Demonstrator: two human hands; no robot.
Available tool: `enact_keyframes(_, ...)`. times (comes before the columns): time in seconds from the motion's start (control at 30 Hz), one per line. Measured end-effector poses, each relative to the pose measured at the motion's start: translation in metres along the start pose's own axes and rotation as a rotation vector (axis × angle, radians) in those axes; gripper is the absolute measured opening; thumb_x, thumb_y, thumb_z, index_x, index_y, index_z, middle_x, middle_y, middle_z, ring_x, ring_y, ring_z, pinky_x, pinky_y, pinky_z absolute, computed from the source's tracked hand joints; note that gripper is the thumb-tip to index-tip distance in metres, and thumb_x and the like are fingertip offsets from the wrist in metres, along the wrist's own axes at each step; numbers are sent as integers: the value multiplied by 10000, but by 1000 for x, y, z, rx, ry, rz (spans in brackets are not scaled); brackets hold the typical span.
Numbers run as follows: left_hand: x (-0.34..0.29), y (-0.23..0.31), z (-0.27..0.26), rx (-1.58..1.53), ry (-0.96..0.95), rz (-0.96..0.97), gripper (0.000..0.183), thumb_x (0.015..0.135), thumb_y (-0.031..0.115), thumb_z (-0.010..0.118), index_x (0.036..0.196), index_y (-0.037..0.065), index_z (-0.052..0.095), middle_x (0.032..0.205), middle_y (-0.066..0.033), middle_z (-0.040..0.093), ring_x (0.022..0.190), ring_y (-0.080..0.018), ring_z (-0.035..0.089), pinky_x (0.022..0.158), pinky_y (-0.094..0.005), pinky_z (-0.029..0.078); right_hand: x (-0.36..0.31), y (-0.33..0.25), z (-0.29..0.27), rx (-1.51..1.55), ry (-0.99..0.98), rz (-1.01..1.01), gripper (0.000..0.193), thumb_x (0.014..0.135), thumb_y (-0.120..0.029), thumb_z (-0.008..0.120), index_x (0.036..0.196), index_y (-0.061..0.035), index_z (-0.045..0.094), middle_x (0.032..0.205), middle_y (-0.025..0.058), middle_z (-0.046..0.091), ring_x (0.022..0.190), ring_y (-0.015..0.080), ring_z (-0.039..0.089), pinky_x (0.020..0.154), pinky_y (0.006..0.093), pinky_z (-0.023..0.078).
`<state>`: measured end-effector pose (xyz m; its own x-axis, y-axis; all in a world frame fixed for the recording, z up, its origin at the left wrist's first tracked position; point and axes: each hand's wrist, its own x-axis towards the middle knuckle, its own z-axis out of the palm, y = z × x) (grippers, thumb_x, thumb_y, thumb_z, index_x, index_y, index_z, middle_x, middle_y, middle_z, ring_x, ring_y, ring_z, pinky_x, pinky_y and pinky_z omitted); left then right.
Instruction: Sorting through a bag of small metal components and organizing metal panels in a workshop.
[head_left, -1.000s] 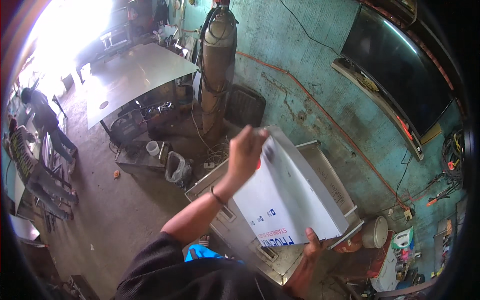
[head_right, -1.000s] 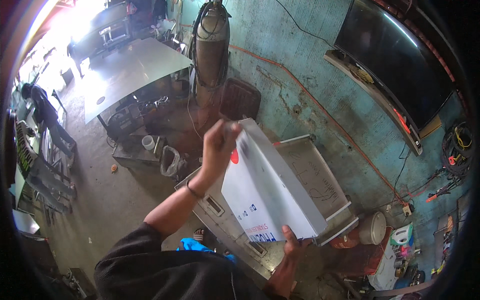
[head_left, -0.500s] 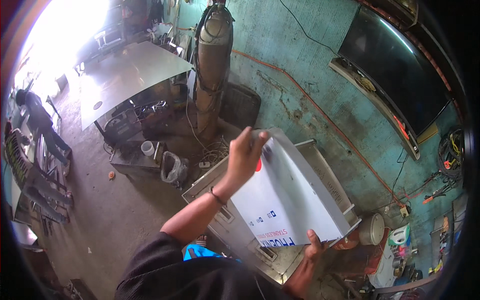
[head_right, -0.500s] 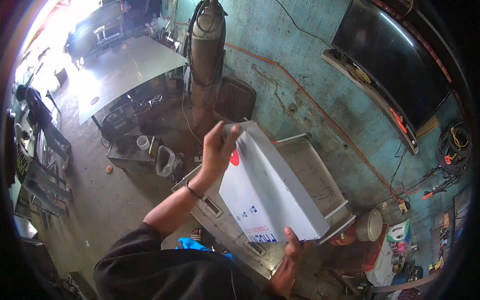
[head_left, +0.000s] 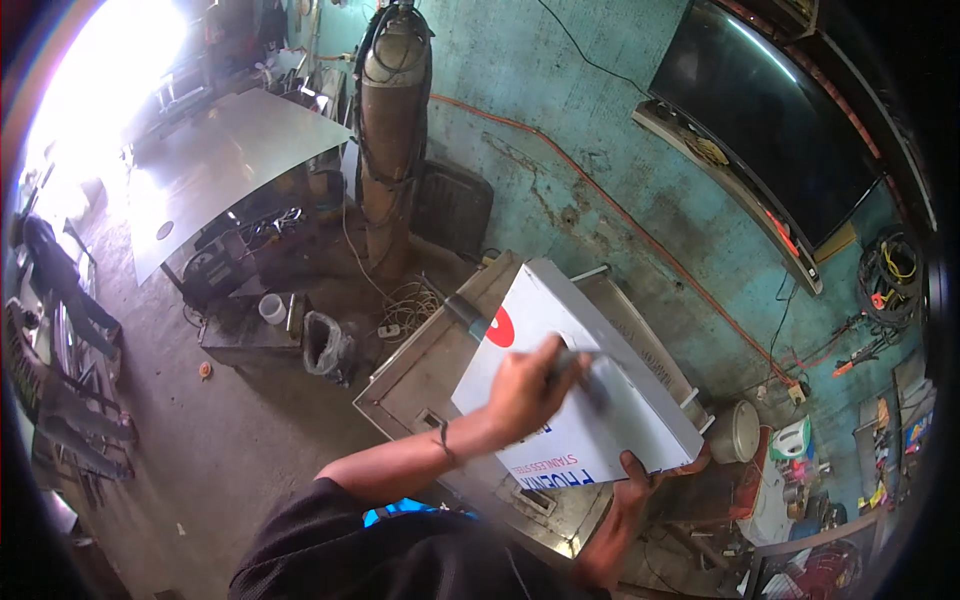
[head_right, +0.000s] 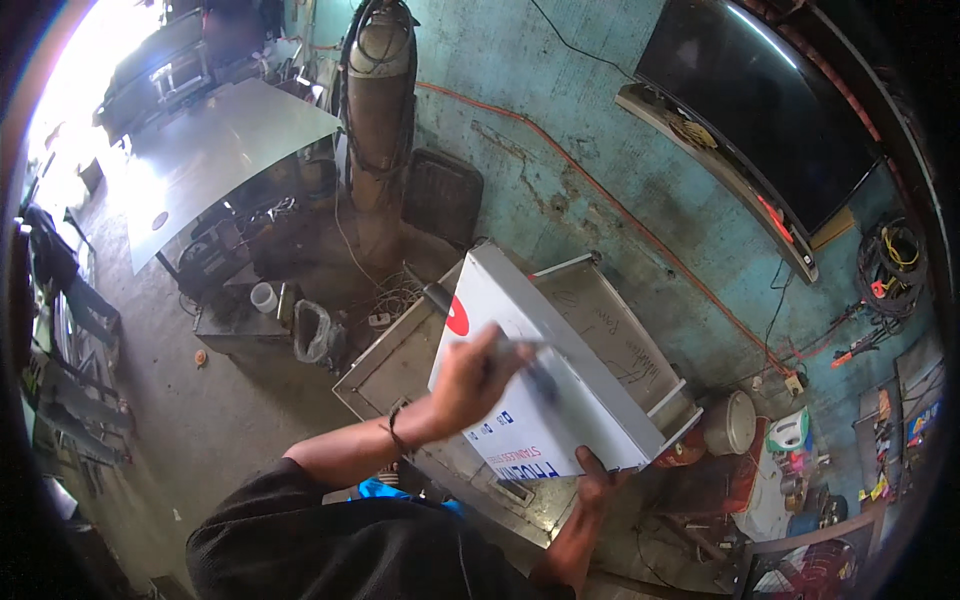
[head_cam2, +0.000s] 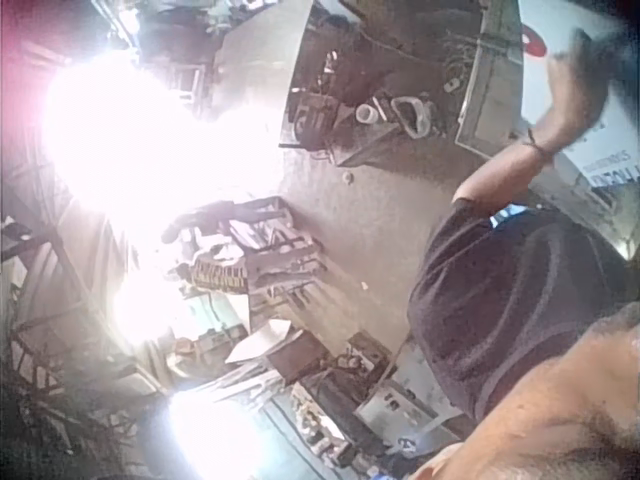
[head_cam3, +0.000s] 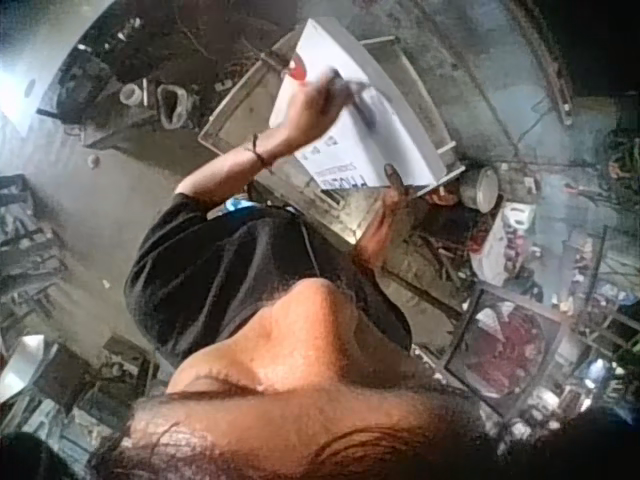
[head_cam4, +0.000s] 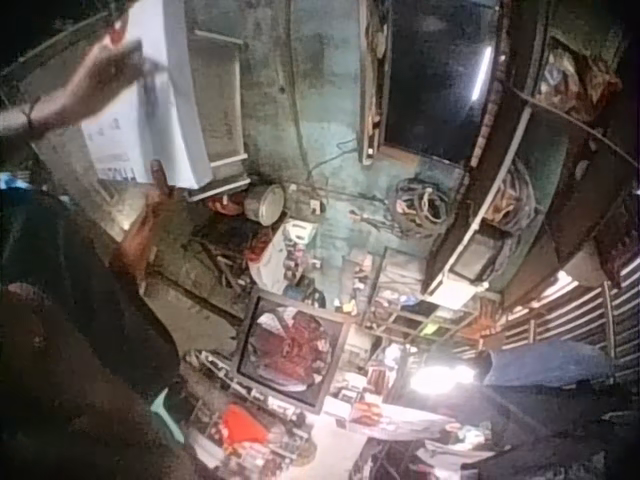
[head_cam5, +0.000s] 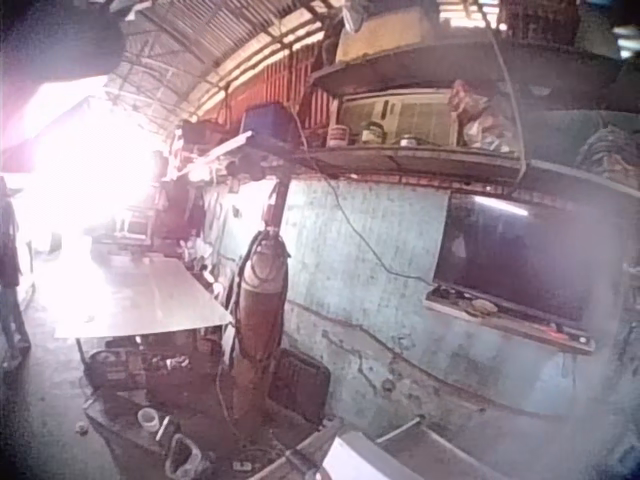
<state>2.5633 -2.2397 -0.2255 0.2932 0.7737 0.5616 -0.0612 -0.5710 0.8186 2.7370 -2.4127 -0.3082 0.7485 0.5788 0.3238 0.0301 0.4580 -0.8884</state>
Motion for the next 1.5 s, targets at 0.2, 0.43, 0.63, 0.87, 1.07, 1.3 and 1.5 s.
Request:
enact_keyframes(0.2, 48, -12, -23, -200, 181, -144, 280, 920, 159, 681, 750, 16, 510, 628, -70, 600, 580, -60, 508, 476, -264, 397, -1, 7, -11, -114, -33, -33, 691, 683, -38, 719, 1333, -9, 488, 1246, 117, 561, 1141, 277, 551, 990, 426, 431)
enact_keyframes(0.43, 26, 1, -16, -30, 107, -17, 281, 949, 172, 648, 757, 8, 526, 598, -57, 516, 567, -65, 467, 486, -272, 373, -5, -4, 4, -12, 11, -13, 794, 615, -4, 762, 1351, -23, 464, 1194, 102, 586, 1087, 267, 570, 986, 414, 427)
enact_keyframes(0.63, 5, 13, 3, 124, -11, 85, 329, 955, 233, 638, 767, 2, 500, 543, -135, 553, 487, -175, 583, 459, -343, 433, -1, 9, -13, -82, -52, -4, 794, 626, 39, 714, 1368, -48, 444, 1231, 94, 563, 1134, 284, 546, 1006, 432, 416)
enact_keyframes(0.87, -15, 24, 17, 142, -37, 169, 301, 929, 250, 668, 811, 22, 511, 577, -175, 579, 496, -259, 620, 461, -355, 441, -5, -1, 11, 18, -1, -60, 590, 658, 14, 744, 1216, 18, 551, 1116, 111, 614, 1027, 245, 594, 940, 385, 457)
enact_keyframes(1.07, 42, -14, -24, -70, 307, -158, 299, 942, 251, 648, 807, 10, 533, 600, -190, 563, 480, -239, 561, 493, -339, 453, 4, 12, -10, -66, -93, -85, 700, 640, 25, 750, 1290, -2, 492, 1169, 115, 587, 1055, 256, 575, 942, 414, 458)
enact_keyframes(1.3, 46, -12, -28, 26, 314, -11, 263, 933, 144, 663, 767, -22, 544, 584, -17, 474, 586, -24, 386, 466, -251, 323, -2, 7, -6, -12, -54, 34, 815, 643, 15, 776, 1382, -18, 433, 1214, 108, 575, 1109, 258, 554, 984, 409, 429)
enact_keyframes(1.5, 51, -9, -31, -73, 267, 23, 231, 935, 144, 649, 795, -8, 547, 573, -50, 521, 564, -21, 416, 455, -262, 340, 1, 14, -12, -44, -66, 50, 754, 647, 46, 746, 1344, -16, 466, 1205, 106, 579, 1089, 255, 557, 985, 390, 423)
